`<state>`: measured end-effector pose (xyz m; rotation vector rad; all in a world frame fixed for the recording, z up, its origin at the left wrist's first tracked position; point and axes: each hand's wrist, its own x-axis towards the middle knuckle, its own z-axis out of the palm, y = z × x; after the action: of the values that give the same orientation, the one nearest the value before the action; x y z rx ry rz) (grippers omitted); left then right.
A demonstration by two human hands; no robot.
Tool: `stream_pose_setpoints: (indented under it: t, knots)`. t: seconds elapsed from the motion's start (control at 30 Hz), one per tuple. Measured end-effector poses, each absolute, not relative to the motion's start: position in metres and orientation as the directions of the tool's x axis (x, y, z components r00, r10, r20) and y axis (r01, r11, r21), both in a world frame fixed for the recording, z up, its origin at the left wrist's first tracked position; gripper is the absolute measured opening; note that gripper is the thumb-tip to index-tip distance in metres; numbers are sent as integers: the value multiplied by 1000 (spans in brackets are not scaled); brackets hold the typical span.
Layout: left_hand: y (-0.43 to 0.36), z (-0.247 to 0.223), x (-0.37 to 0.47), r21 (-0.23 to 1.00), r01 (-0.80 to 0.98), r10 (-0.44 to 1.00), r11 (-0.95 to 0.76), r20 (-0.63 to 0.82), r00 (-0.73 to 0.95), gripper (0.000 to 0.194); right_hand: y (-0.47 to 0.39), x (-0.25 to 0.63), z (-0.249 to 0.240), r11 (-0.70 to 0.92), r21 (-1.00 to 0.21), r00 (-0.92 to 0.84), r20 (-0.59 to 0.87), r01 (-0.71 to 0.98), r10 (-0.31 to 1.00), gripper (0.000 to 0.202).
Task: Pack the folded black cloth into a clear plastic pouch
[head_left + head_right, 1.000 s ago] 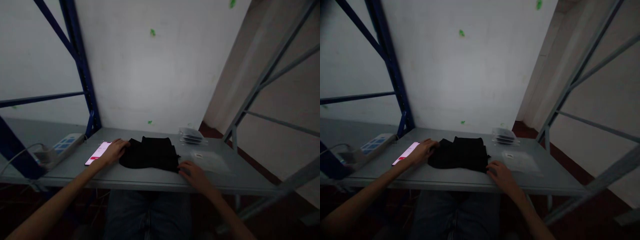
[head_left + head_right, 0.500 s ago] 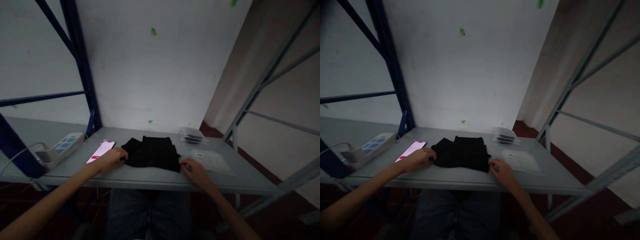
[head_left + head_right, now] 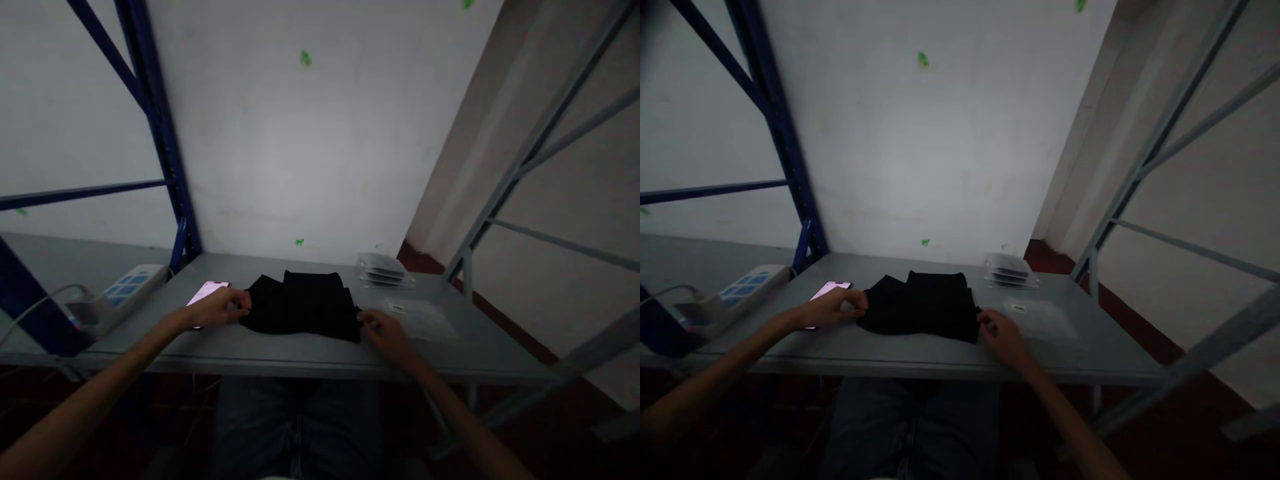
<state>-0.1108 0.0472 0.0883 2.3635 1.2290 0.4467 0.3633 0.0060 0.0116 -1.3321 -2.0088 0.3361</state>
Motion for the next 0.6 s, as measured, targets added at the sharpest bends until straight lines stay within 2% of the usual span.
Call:
stream_pose_setpoints:
  t: [0.17, 0.27, 0.4, 0.6]
  knots:
    - [82, 84, -108, 631, 637, 868, -444, 126, 480, 37, 40, 358, 24, 367, -568, -116, 429, 737, 896, 27]
    - [111, 82, -105, 669, 639, 903, -379, 117, 413, 48, 75, 346, 40, 191, -468, -28, 332, 863, 943, 26]
    - [131, 74, -98, 509, 801, 945, -315, 88, 316, 43, 107, 329, 44, 34, -347, 45, 219, 937, 975, 23]
    - [119, 55, -96, 348, 901, 966, -258, 89, 242, 36, 104, 323, 32, -4, -300, 62, 184, 954, 981, 19]
